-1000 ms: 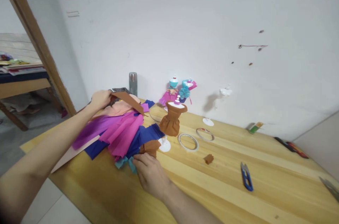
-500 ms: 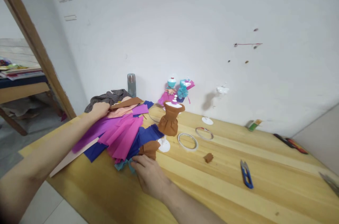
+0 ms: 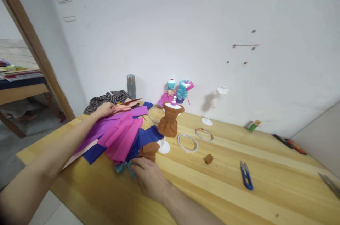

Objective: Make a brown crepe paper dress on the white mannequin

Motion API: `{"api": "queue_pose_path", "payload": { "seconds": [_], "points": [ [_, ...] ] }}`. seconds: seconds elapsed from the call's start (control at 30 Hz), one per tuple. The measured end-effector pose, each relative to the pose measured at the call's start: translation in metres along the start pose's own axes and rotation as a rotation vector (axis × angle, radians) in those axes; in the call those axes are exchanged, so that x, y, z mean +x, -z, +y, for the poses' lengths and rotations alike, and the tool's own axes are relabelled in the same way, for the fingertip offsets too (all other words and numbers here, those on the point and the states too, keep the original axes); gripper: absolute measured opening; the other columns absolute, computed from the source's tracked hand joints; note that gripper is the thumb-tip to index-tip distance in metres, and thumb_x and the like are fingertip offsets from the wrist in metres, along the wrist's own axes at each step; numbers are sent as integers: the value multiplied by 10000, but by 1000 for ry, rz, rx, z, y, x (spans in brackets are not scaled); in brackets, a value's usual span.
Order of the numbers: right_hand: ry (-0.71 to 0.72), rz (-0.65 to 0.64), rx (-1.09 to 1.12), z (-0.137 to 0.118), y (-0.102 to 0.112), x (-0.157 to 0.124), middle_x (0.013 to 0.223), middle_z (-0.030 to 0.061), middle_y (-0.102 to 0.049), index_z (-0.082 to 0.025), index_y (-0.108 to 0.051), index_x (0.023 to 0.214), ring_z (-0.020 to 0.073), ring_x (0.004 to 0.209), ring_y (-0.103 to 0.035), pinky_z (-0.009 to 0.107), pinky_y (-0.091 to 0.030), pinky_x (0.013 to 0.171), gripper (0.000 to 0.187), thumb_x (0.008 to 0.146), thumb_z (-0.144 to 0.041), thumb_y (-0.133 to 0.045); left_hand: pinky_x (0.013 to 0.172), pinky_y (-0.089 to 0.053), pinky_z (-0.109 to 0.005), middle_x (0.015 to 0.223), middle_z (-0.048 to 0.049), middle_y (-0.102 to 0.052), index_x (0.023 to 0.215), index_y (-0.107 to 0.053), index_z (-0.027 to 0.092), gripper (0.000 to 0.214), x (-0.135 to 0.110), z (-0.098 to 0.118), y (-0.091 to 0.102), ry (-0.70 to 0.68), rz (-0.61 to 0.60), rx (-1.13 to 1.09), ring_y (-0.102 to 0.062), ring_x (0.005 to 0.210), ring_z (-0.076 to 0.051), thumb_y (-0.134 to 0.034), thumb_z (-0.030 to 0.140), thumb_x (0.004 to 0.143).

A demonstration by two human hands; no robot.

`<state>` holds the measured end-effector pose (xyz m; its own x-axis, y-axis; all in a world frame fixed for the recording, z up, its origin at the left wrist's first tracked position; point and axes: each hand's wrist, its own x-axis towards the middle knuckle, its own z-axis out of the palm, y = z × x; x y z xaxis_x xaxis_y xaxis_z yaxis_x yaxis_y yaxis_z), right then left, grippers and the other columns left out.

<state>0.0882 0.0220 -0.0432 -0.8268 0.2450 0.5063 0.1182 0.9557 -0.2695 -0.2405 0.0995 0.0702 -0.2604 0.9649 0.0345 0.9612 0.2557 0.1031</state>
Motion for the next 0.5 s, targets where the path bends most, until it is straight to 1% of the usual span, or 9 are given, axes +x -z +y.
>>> {"api": "queue_pose_path", "payload": {
  "seconds": [0.1, 0.17, 0.2, 0.23, 0.3, 0.37, 0.4, 0.5],
  "points": [
    [2, -2, 6, 0, 1, 1, 1116, 123, -671, -162, -620, 1075, 222, 950, -643, 333, -554, 770, 332, 808, -80, -439, 839, -523, -428, 1198, -95, -576, 1198, -546, 161, 351, 9, -14, 21, 41, 65, 9, -598, 1015, -225, -566, 329, 890],
    [-4, -3, 23, 0, 2, 0, 1122, 118, -670, -166, -621, 1074, 216, 956, -643, 323, -550, 782, 338, 802, -72, -444, 832, -521, -413, 1155, -88, -603, 1155, -575, 149, 325, 13, -23, 39, 61, 115, 20, -608, 988, -223, -550, 343, 896],
    [-7, -2, 32, 0, 1, 0, 1125, 117, -669, -168, -621, 1076, 213, 960, -643, 319, -548, 788, 342, 800, -67, -445, 825, -508, -368, 1088, -97, -647, 1083, -627, 139, 282, 14, -26, 48, 70, 144, 29, -620, 968, -230, -505, 327, 912],
    [-10, -2, 39, 1, 1, 0, 1128, 118, -667, -170, -622, 1078, 210, 964, -643, 316, -546, 791, 347, 799, -63, -446, 822, -491, -332, 1042, -111, -674, 1024, -659, 134, 282, 15, -29, 55, 80, 178, 40, -624, 969, -236, -466, 310, 918],
    [-10, 1, 45, 3, -1, -1, 1131, 125, -665, -170, -622, 1082, 211, 968, -641, 317, -544, 790, 351, 798, -59, -448, 826, -463, -289, 1041, -129, -694, 987, -685, 142, 309, 16, -31, 67, 94, 248, 67, -620, 1003, -246, -429, 294, 902],
    [-6, 1, 43, 4, -2, -2, 1130, 132, -663, -167, -621, 1087, 220, 961, -642, 327, -547, 781, 355, 793, -58, -454, 840, -451, -285, 1082, -134, -688, 1012, -683, 148, 325, 15, -28, 69, 92, 294, 90, -609, 1036, -251, -418, 292, 891],
    [-3, -2, 42, 4, -2, -2, 1131, 133, -663, -164, -621, 1088, 225, 955, -643, 333, -549, 774, 357, 789, -56, -457, 848, -451, -293, 1093, -137, -682, 1021, -679, 148, 327, 14, -26, 67, 86, 302, 99, -605, 1043, -254, -412, 289, 895],
    [7, -7, 45, 4, -2, -1, 1135, 128, -661, -159, -620, 1085, 235, 948, -644, 344, -553, 767, 360, 780, -49, -463, 866, -466, -336, 1085, -135, -665, 1033, -660, 148, 294, 13, -16, 48, 57, 265, 118, -604, 1033, -248, -424, 284, 924]
  ]
}}
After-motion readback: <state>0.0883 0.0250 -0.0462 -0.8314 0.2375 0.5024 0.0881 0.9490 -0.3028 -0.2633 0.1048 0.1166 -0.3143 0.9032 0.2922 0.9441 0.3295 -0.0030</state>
